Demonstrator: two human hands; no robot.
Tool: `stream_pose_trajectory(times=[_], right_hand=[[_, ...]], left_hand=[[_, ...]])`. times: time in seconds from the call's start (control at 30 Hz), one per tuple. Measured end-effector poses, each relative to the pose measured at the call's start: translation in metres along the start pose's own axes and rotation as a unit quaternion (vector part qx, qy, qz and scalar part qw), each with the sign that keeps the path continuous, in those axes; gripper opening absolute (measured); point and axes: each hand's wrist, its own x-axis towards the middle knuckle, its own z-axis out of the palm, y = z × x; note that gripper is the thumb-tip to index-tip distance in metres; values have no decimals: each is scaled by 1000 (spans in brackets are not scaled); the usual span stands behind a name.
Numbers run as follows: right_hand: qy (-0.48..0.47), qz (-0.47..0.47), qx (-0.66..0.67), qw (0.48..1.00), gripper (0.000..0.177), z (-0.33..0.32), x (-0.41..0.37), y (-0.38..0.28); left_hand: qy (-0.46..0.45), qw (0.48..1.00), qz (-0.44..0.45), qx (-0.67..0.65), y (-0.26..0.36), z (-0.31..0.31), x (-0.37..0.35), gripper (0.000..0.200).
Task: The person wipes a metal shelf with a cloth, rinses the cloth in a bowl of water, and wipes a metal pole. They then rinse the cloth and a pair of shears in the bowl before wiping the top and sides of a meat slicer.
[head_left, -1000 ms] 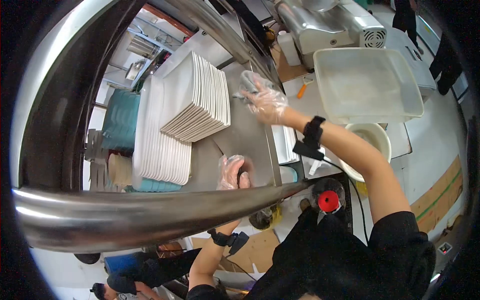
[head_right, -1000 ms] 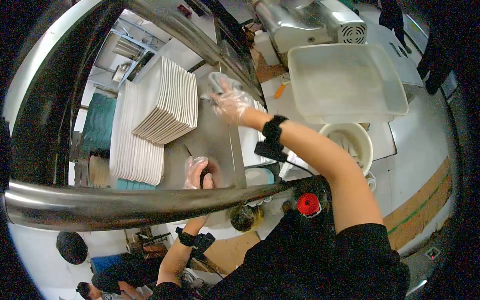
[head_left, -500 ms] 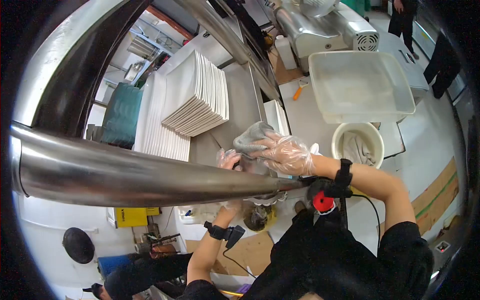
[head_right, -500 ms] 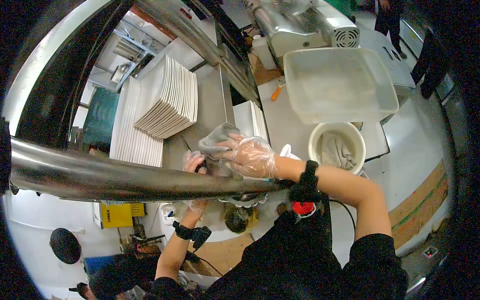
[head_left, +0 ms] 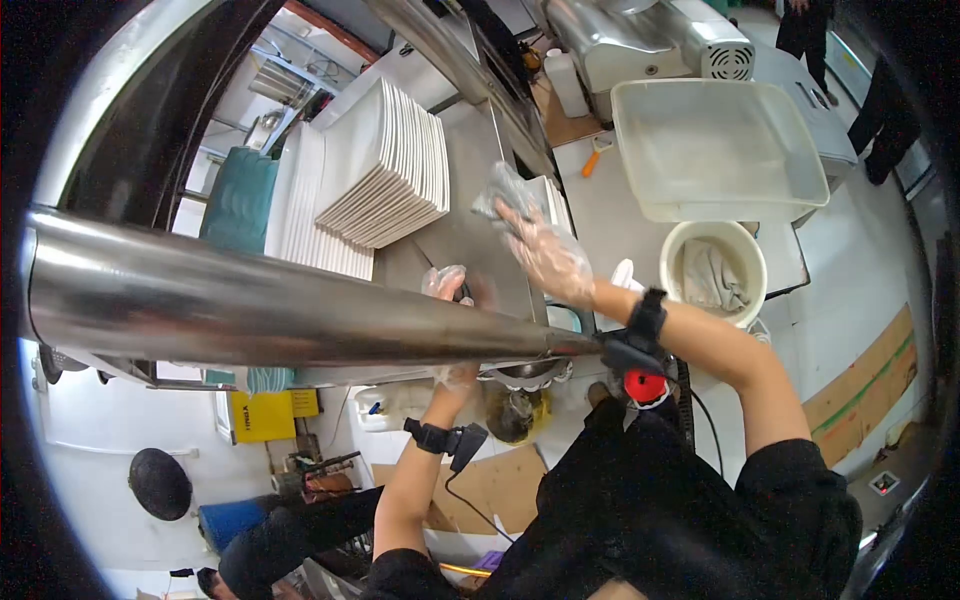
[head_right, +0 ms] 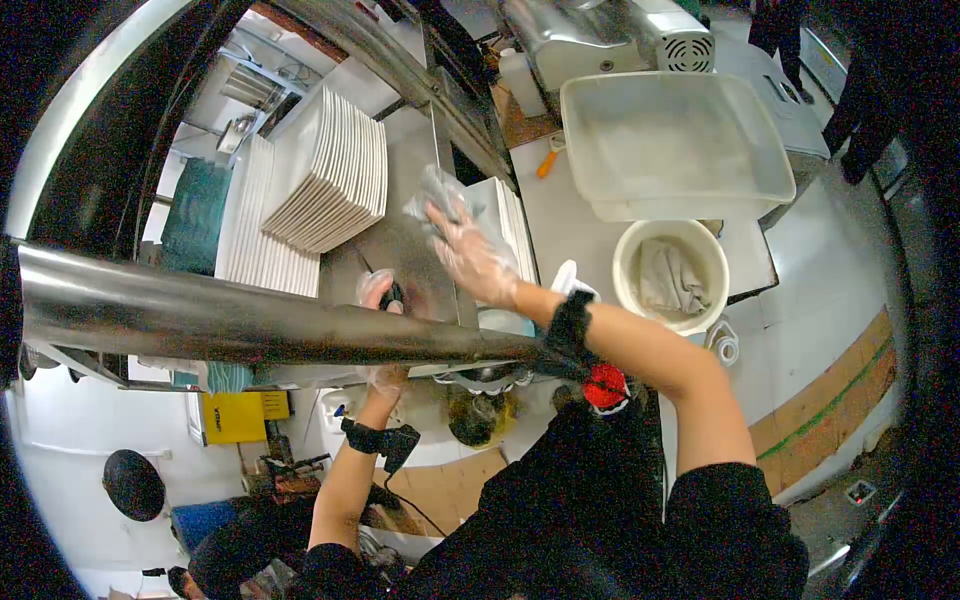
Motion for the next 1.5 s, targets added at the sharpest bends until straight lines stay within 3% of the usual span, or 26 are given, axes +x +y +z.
stream_pose_trajectory(times=[0.07,0.13,0.2,0.27,0.3,0.4,0.43,0.5,0.57,0.63,0.7,0.77,0.8,0.87,0.9,1.0,1.03,1.07,1.13,1.17,1.27,1.33,1.4,1.43,1.5], right_hand=[[17,-17,51,998,49,-11,-36,-19],[-18,-49,43,998,46,-31,-59,-34],[18,-83,27,996,42,-37,-68,-35],[-69,-30,37,996,40,-55,-65,-34],[15,-51,87,995,38,-54,-56,-32],[53,-85,-3,995,38,-61,-30,-26],[55,-85,-2,995,38,-61,-17,-27],[-33,-100,-32,994,42,-62,2,-29],[-32,-99,-20,994,45,-53,9,-25],[-15,-135,116,984,44,-50,11,-25],[-18,-121,65,990,44,-62,2,-26],[9,-133,-1,991,37,-75,-9,-23],[7,-131,-1,991,37,-75,-14,-18],[-2,-97,30,995,32,-73,-28,-14],[-11,-87,30,996,38,-76,-38,-21],[-60,-107,103,987,46,-78,-62,-27],[-59,-105,104,987,46,-79,-64,-29],[-80,-90,111,987,47,-80,-65,-30],[-121,-48,138,982,45,-82,-61,-31],[-98,-39,143,984,43,-77,-57,-26],[-14,-1,137,990,34,-65,-38,-13],[16,109,175,978,34,-58,-24,-10],[52,156,239,957,34,-47,-19,3],[11,154,340,928,34,-43,-19,10],[-24,175,269,947,34,-43,-29,8]], left_hand=[[-2,1000,4,7,7,-2,2,34],[-22,999,25,32,27,-8,13,29],[-42,999,20,5,30,-17,18,33],[-74,997,13,32,32,-28,25,33],[-86,994,14,61,31,-34,30,37],[-126,992,15,19,34,-47,51,38],[-140,988,57,33,35,-45,63,46],[-175,982,62,15,49,-43,85,50],[-207,976,65,-2,46,-36,92,54],[-256,965,56,-29,34,-29,92,60],[-259,962,51,-75,26,-26,91,55],[-319,945,57,-31,25,-23,87,46],[-276,957,86,11,19,-17,77,38],[-284,954,90,42,7,-11,58,37],[-289,950,95,75,5,-10,51,37],[-283,943,172,27,26,-32,37,36],[-327,942,70,-11,22,-30,27,38],[-330,941,70,-11,22,-30,27,38],[-276,944,164,77,29,-32,30,35],[-276,944,164,77,27,-30,34,35],[-280,947,114,108,20,-10,68,29],[-221,961,-33,-160,14,12,79,33],[-269,958,-38,-93,16,3,84,37],[-276,958,-15,-77,16,1,83,39],[-283,957,7,-59,24,-5,78,40]])
